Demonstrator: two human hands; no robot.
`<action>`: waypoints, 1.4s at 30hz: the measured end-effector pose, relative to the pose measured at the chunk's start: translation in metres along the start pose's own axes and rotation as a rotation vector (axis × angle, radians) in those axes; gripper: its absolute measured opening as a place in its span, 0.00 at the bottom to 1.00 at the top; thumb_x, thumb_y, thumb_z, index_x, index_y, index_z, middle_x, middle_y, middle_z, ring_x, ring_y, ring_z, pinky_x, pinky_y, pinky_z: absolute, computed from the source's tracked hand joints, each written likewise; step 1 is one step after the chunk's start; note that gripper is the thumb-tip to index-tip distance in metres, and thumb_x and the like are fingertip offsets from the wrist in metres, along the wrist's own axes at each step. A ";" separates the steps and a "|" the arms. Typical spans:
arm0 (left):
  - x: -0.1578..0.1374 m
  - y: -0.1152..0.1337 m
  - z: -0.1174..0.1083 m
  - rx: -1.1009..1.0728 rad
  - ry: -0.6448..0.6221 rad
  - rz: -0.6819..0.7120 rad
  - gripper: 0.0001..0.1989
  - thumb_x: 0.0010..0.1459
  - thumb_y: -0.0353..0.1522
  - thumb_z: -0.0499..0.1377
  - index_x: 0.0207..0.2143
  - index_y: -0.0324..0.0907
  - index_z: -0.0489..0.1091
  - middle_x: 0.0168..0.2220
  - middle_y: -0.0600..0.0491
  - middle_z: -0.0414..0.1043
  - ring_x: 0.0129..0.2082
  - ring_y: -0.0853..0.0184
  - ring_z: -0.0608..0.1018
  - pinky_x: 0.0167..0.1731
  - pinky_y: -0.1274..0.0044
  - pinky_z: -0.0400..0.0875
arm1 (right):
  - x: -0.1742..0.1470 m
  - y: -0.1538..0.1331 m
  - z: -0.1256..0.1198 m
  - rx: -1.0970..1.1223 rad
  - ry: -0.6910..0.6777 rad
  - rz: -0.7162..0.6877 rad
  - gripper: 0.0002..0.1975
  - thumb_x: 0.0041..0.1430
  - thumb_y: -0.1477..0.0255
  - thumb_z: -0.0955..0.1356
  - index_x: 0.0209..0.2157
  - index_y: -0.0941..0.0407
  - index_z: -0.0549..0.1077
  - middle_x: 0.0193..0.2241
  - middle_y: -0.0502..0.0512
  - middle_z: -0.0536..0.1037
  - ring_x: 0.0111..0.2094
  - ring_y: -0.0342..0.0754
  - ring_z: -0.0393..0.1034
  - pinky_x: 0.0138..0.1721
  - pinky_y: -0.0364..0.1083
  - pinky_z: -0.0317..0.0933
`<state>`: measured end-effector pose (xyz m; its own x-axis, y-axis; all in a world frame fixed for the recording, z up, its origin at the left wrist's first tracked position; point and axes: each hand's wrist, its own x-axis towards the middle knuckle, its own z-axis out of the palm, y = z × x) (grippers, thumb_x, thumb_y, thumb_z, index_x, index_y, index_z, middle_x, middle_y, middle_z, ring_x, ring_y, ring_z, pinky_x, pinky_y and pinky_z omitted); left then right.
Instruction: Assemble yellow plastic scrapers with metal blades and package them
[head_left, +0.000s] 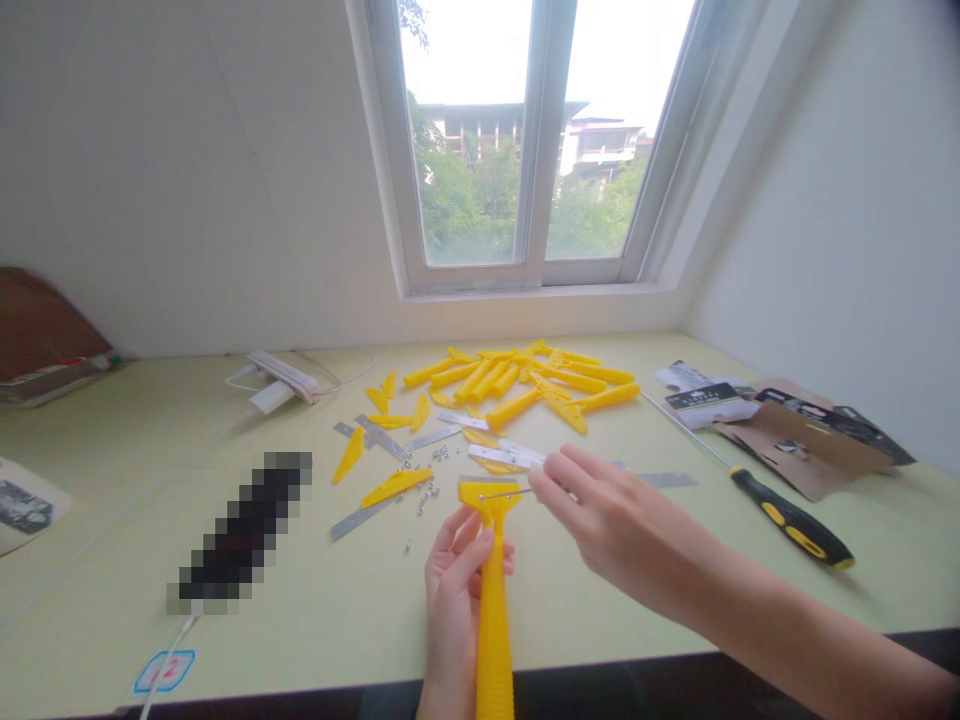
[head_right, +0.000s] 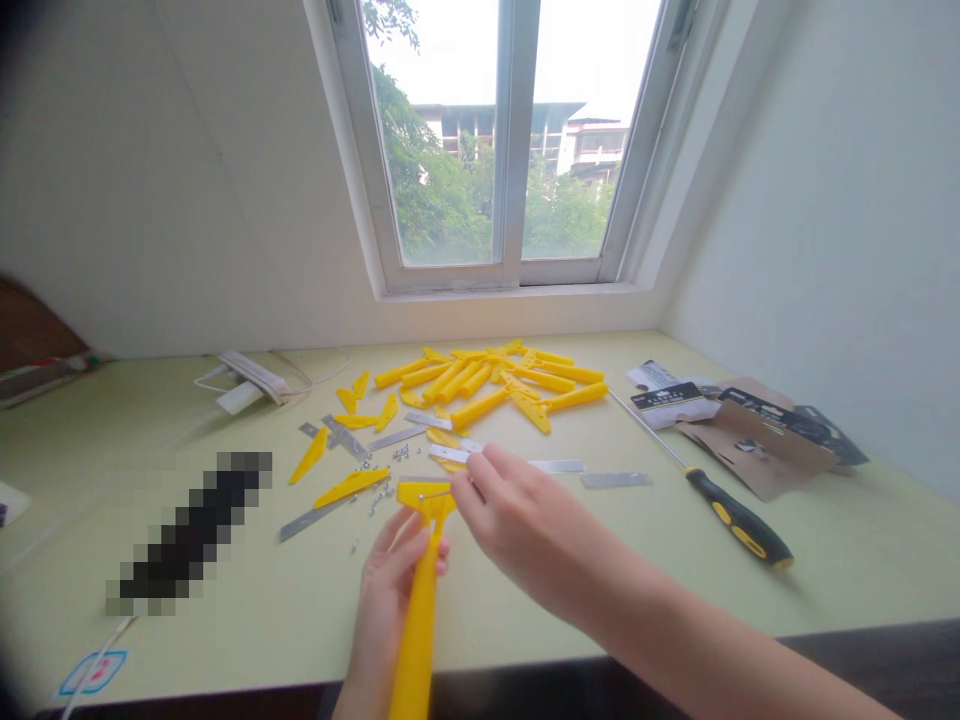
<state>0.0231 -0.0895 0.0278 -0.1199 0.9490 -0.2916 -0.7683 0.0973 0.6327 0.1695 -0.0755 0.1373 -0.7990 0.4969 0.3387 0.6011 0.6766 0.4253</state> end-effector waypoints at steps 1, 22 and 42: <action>0.000 0.000 0.000 -0.001 0.001 0.000 0.16 0.41 0.24 0.65 0.35 0.40 0.69 0.31 0.52 0.76 0.21 0.68 0.77 0.20 0.80 0.67 | 0.000 0.000 0.000 0.013 -0.014 0.010 0.07 0.50 0.83 0.62 0.30 0.59 0.67 0.29 0.55 0.68 0.32 0.49 0.61 0.34 0.47 0.58; 0.003 -0.003 0.000 0.049 0.039 0.017 0.18 0.35 0.27 0.67 0.33 0.39 0.71 0.30 0.50 0.76 0.20 0.67 0.76 0.18 0.80 0.65 | -0.004 0.018 0.009 0.155 0.117 -0.098 0.12 0.62 0.77 0.58 0.37 0.62 0.71 0.28 0.55 0.69 0.28 0.45 0.60 0.29 0.46 0.59; -0.002 0.000 0.001 0.076 -0.050 -0.002 0.15 0.41 0.27 0.65 0.35 0.40 0.71 0.33 0.50 0.76 0.21 0.68 0.76 0.21 0.79 0.66 | -0.004 0.022 -0.009 0.202 -0.144 0.186 0.10 0.52 0.84 0.62 0.29 0.55 0.67 0.22 0.47 0.68 0.21 0.40 0.59 0.22 0.42 0.43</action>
<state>0.0242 -0.0908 0.0293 -0.0854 0.9625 -0.2573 -0.7181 0.1195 0.6856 0.1863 -0.0673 0.1524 -0.6787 0.6843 0.2666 0.7330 0.6540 0.1873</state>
